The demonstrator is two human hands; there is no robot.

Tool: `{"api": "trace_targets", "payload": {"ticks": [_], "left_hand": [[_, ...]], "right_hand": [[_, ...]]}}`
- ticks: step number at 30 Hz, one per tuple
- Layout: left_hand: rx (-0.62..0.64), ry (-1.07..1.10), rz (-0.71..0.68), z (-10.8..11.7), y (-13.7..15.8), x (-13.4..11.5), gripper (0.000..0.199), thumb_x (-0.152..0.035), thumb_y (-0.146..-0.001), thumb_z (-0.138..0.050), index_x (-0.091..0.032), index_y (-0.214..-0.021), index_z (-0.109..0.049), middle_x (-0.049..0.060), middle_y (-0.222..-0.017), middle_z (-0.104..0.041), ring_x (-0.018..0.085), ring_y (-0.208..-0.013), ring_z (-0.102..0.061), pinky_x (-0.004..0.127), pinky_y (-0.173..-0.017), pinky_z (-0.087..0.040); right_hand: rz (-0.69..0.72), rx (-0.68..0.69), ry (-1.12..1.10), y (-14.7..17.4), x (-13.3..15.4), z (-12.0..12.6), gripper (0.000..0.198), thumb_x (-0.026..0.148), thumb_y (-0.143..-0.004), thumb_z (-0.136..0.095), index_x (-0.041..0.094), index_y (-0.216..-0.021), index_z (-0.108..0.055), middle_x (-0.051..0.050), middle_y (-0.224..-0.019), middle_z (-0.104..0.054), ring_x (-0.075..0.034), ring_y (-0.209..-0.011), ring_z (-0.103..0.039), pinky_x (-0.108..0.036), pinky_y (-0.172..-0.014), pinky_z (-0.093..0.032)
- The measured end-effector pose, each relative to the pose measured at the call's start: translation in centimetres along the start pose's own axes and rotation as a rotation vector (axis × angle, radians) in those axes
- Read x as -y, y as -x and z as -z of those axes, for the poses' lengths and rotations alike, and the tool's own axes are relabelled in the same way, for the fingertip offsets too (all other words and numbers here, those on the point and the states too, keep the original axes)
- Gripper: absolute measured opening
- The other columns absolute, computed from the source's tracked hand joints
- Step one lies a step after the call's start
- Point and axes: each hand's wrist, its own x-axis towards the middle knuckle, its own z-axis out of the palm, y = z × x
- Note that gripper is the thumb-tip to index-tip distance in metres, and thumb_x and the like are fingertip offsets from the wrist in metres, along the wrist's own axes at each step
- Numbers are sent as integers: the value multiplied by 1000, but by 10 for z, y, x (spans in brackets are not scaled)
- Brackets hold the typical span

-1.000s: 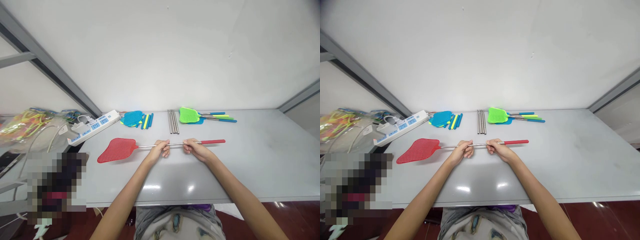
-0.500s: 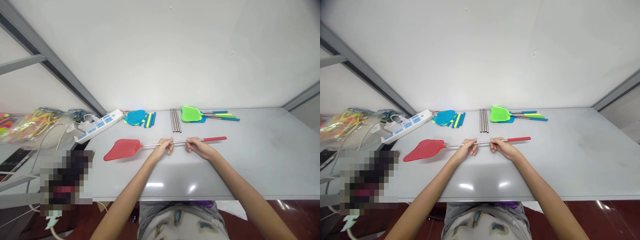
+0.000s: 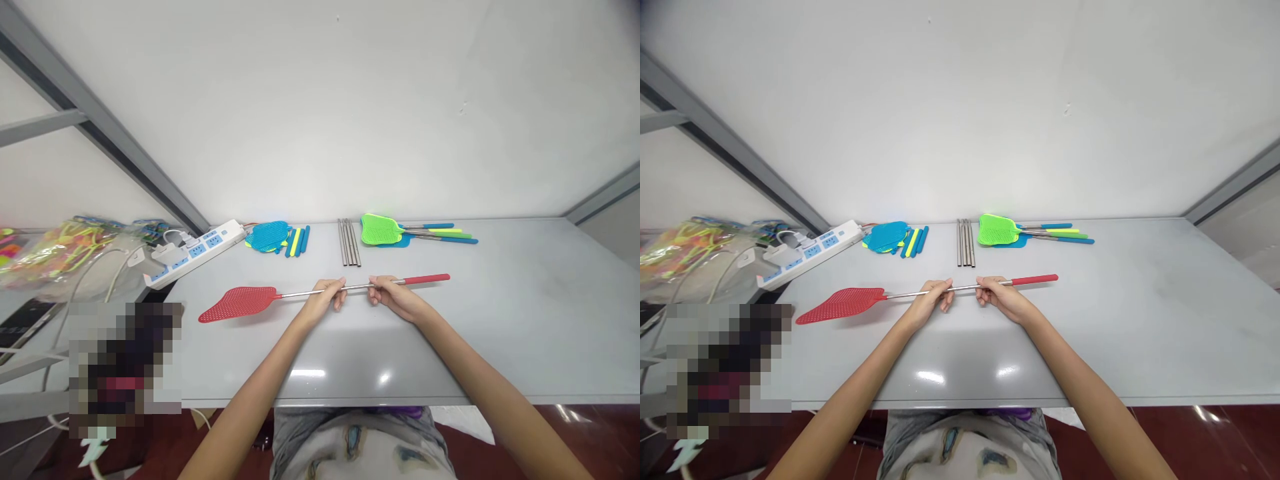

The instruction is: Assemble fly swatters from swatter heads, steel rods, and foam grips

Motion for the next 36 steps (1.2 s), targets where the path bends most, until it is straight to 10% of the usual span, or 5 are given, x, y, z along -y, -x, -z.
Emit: {"api": "trace_targets", "payload": {"ticks": [36], "left_hand": [[-31, -58, 13, -1, 0, 2, 42, -42, -81, -35, -14, -55, -53, -3, -38, -44, 10, -42, -43, 23, -53, -35]], "right_hand": [[7, -45, -33, 1, 0, -4, 26, 32, -75, -54, 14, -57, -58, -1, -56, -52, -10, -50, -46, -26, -55, -35]]}}
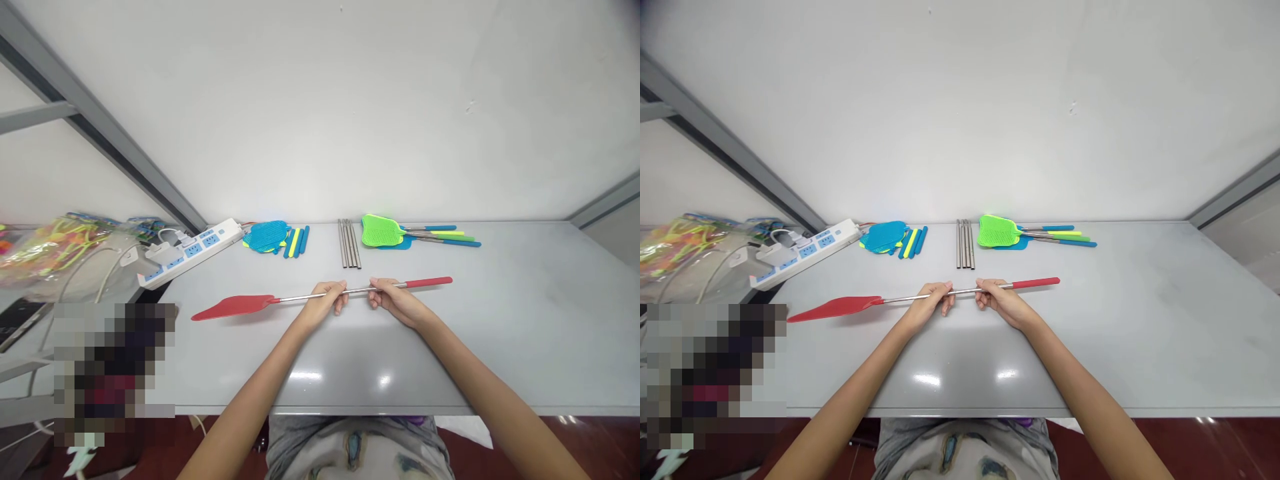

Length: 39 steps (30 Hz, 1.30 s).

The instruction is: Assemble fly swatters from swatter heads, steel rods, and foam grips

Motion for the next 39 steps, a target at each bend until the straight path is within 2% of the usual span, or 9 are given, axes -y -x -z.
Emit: {"api": "trace_targets", "payload": {"ticks": [5, 15, 31, 39], "left_hand": [[24, 33, 16, 1, -1, -1, 41, -40, -81, -35, -14, -55, -53, -2, -41, -46, 10, -42, -43, 23, -50, -35], [57, 76, 40, 2, -3, -1, 41, -40, -83, -32, -13, -59, -53, -1, -42, -47, 10, -42, -44, 23, -51, -35], [43, 30, 37, 2, 2, -7, 40, -41, -83, -32, -13, -63, -53, -1, -47, -47, 11, -45, -45, 24, -53, -38], [41, -115, 19, -3, 6, -6, 36, -36, -82, -32, -14, -64, -54, -1, -49, -47, 11, -49, -45, 23, -54, -37]], "right_hand": [[1, 7, 14, 0, 0, -2, 25, 32, -74, -54, 14, -57, -58, -1, -56, -52, -11, -51, -46, -27, -56, -36], [-2, 105, 1, 2, 2, -3, 34, 32, -80, -43, 14, -55, -57, -1, -50, -48, -13, -51, -47, -29, -57, -36], [-20, 33, 47, 3, 1, -4, 35, 38, -78, -46, 15, -54, -55, -2, -53, -48, -12, -53, -46, -28, -58, -36], [-63, 46, 6, 6, 3, -6, 28, 25, -76, -44, 17, -49, -41, 3, -48, -36, -10, -48, -37, -26, -52, -31]]}}
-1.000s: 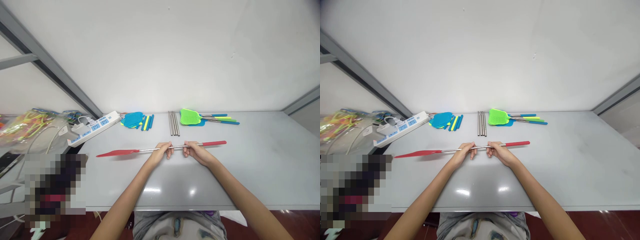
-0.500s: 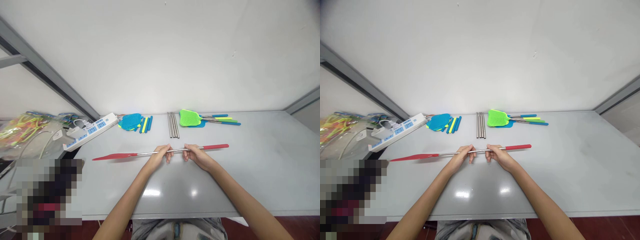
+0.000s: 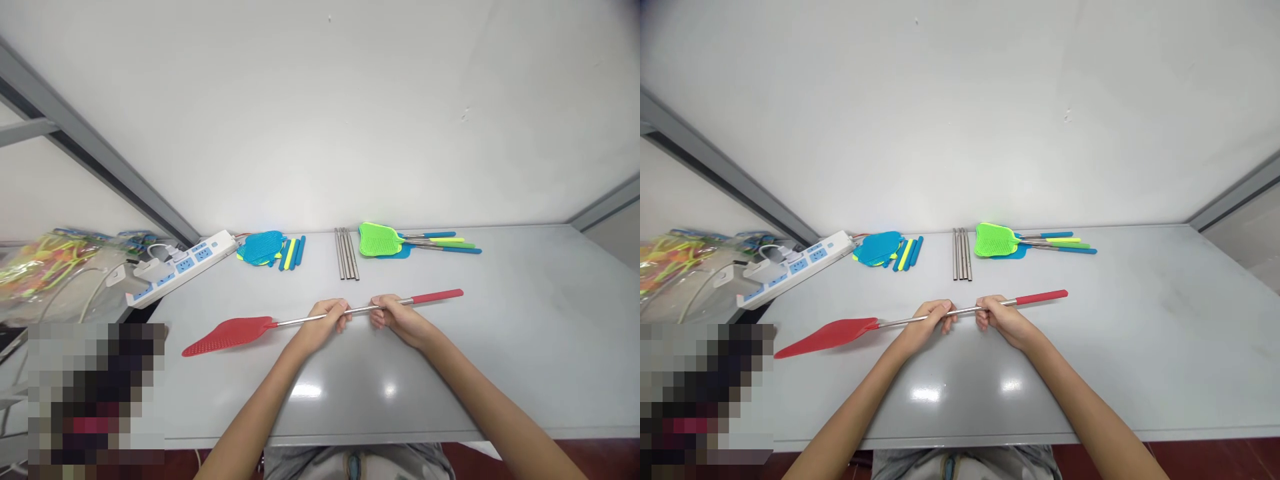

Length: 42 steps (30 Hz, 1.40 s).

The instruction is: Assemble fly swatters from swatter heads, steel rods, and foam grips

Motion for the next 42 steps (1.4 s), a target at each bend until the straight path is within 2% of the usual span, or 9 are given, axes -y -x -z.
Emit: {"api": "trace_targets", "payload": {"ticks": [4, 7, 11, 14, 21, 28, 35, 42], "left_hand": [[-56, -200, -40, 0, 4, -1, 38, -33, -82, -28, -16, -60, -53, -1, -50, -45, 12, -53, -44, 23, -54, -35], [-87, -360, -126, 1, 6, -2, 42, -33, -83, -25, -18, -53, -49, 0, -49, -45, 15, -60, -45, 25, -60, -35], [-111, -427, -248, 1, 6, 0, 42, -32, -84, -22, -19, -51, -44, 2, -53, -48, 15, -62, -45, 27, -65, -35], [-111, -424, -259, 1, 5, 2, 42, -32, -85, -22, -19, -53, -46, 1, -53, -48, 15, -60, -45, 27, -66, -35], [-88, -390, -131, 2, 4, 1, 43, -32, -86, -22, -18, -62, -55, -1, -53, -47, 14, -62, -46, 24, -63, -34], [-91, -401, -91, 1, 1, -1, 43, -36, -86, -24, -17, -64, -56, -2, -52, -46, 13, -57, -44, 24, -58, -33], [-20, -420, -192, 3, 8, -1, 46, -34, -87, -20, -17, -60, -53, 0, -57, -50, 14, -66, -46, 25, -67, -35], [-39, -438, -180, 4, 7, 0, 42, -33, -87, -23, -17, -61, -52, -2, -54, -48, 13, -63, -46, 25, -65, -35]], "right_hand": [[-63, -34, -39, 1, 0, -2, 27, 24, -73, -44, 18, -49, -33, 5, -48, -26, -7, -43, -26, -24, -45, -23], [-109, -26, -42, 1, 0, -2, 27, 24, -73, -42, 18, -50, -29, 6, -49, -22, -7, -42, -19, -23, -43, -18], [-167, -36, -88, 3, 1, -2, 25, 23, -72, -40, 19, -52, -27, 7, -50, -19, -7, -42, -14, -23, -42, -16], [-183, -64, -112, 4, 2, -2, 25, 24, -72, -41, 19, -52, -27, 7, -51, -18, -7, -42, -15, -23, -43, -17], [-184, -100, -163, 4, 1, -3, 29, 27, -74, -44, 19, -50, -29, 6, -50, -22, -7, -43, -21, -23, -45, -23], [-164, -113, -166, 5, 0, -4, 32, 29, -75, -45, 19, -49, -29, 6, -49, -24, -8, -42, -26, -24, -47, -26], [-84, -55, -52, 7, 0, -8, 37, 36, -76, -49, 18, -49, -31, 5, -51, -26, -9, -47, -33, -26, -51, -27], [-26, -31, 5, 8, 0, -9, 38, 37, -76, -50, 18, -48, -32, 5, -51, -27, -9, -48, -33, -27, -52, -27]]}}
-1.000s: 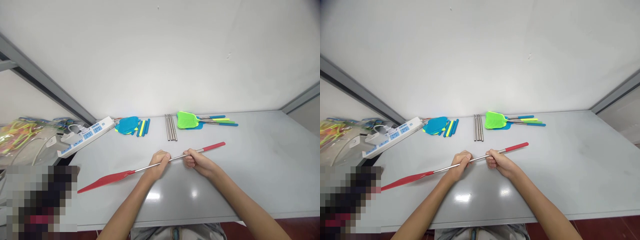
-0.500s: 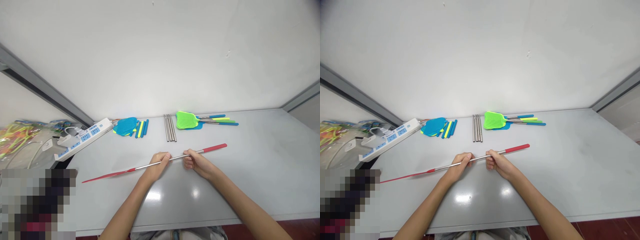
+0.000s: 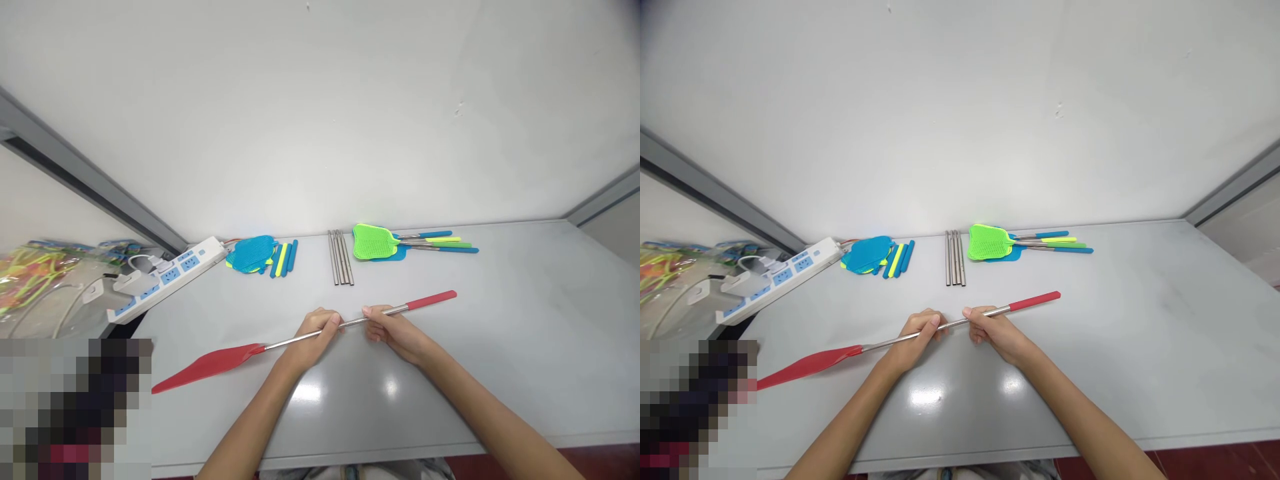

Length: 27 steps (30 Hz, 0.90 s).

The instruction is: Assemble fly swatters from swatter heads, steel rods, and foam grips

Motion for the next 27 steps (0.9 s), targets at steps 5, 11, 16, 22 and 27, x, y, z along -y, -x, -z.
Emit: {"api": "trace_targets", "payload": {"ticks": [5, 11, 16, 22, 27], "left_hand": [[14, -33, 22, 0, -1, -1, 42, -35, -86, -25, -17, -59, -52, -2, -53, -47, 13, -65, -46, 24, -64, -35], [12, -44, 33, -1, -1, 0, 44, -37, -86, -23, -18, -58, -51, -2, -54, -49, 13, -64, -45, 24, -64, -34], [45, 24, 53, -2, 1, -2, 46, -36, -87, -22, -18, -60, -55, -1, -53, -49, 14, -68, -47, 24, -66, -34], [116, 242, 149, -4, 0, -6, 49, -40, -86, -25, -16, -55, -54, -1, -48, -47, 12, -58, -47, 22, -60, -34], [158, 385, 195, -1, -2, -7, 46, -41, -85, -28, -15, -52, -47, -3, -45, -41, 10, -49, -41, 22, -54, -31]], "right_hand": [[-25, -30, -34, 0, 0, 0, 38, 36, -75, -52, 18, -49, -31, 5, -50, -29, -9, -47, -34, -27, -52, -28], [-27, -44, -75, 0, -1, 0, 37, 37, -75, -50, 18, -49, -34, 4, -49, -31, -10, -47, -35, -27, -53, -28], [3, -75, -36, 0, -4, -2, 39, 39, -75, -49, 18, -46, -35, 4, -47, -31, -10, -47, -35, -27, -53, -29], [-12, -67, -52, -1, -4, 0, 38, 36, -76, -48, 18, -44, -36, 3, -45, -35, -10, -46, -37, -27, -53, -29], [-32, -43, -22, 0, 0, -1, 38, 36, -76, -46, 17, -44, -42, 2, -45, -36, -11, -47, -40, -27, -54, -30]]}}
